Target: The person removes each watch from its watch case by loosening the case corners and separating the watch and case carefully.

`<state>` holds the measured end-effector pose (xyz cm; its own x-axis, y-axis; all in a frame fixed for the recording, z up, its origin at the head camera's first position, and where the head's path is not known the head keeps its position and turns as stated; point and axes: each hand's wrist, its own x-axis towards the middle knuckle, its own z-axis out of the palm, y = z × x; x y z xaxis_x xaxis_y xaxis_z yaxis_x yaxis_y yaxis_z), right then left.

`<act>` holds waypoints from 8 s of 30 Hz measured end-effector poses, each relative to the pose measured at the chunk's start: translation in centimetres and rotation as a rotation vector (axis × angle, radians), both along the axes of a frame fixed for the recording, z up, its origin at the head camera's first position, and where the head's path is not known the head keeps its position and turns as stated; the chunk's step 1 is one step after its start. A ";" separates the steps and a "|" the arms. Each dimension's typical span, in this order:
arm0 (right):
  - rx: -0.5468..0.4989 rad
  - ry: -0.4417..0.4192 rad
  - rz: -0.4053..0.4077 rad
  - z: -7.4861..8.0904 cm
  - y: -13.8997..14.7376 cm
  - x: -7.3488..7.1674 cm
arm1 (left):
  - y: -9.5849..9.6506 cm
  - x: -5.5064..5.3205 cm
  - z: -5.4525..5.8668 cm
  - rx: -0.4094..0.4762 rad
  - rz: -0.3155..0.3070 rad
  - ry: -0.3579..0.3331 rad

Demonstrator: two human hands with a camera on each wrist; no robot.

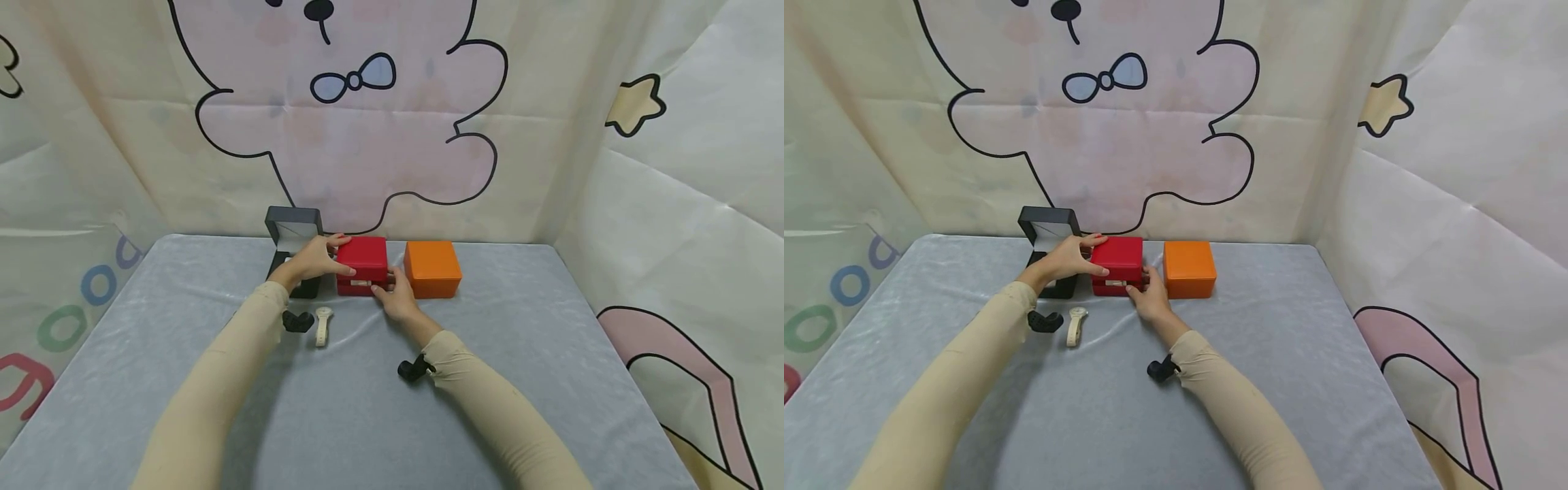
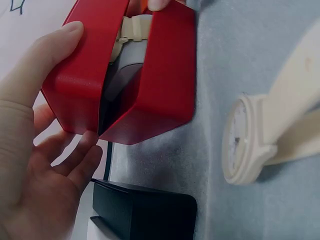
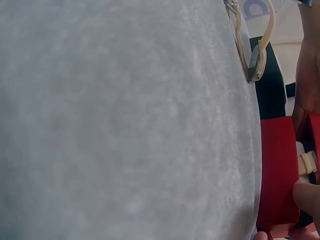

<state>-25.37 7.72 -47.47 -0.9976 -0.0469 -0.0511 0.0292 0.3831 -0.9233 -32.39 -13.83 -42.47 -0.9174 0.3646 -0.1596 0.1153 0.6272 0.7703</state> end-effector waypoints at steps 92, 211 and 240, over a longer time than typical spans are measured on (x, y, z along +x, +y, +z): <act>0.051 0.018 0.024 -0.5 0.8 -0.5 | 3.7 -0.8 1.1 0.463 0.447 -0.275; 0.088 -0.012 0.045 -0.3 0.8 -0.4 | 1.9 2.3 -2.2 -0.125 -0.089 0.252; 0.086 0.007 0.043 -0.5 0.9 -0.6 | 1.3 2.8 -1.5 0.193 -0.047 0.138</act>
<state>-26.02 8.62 -48.01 -0.9951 -0.0852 -0.0501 0.0051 0.4617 -0.8870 -29.58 -12.55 -43.99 -0.9071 0.4188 0.0430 0.2535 0.4616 0.8501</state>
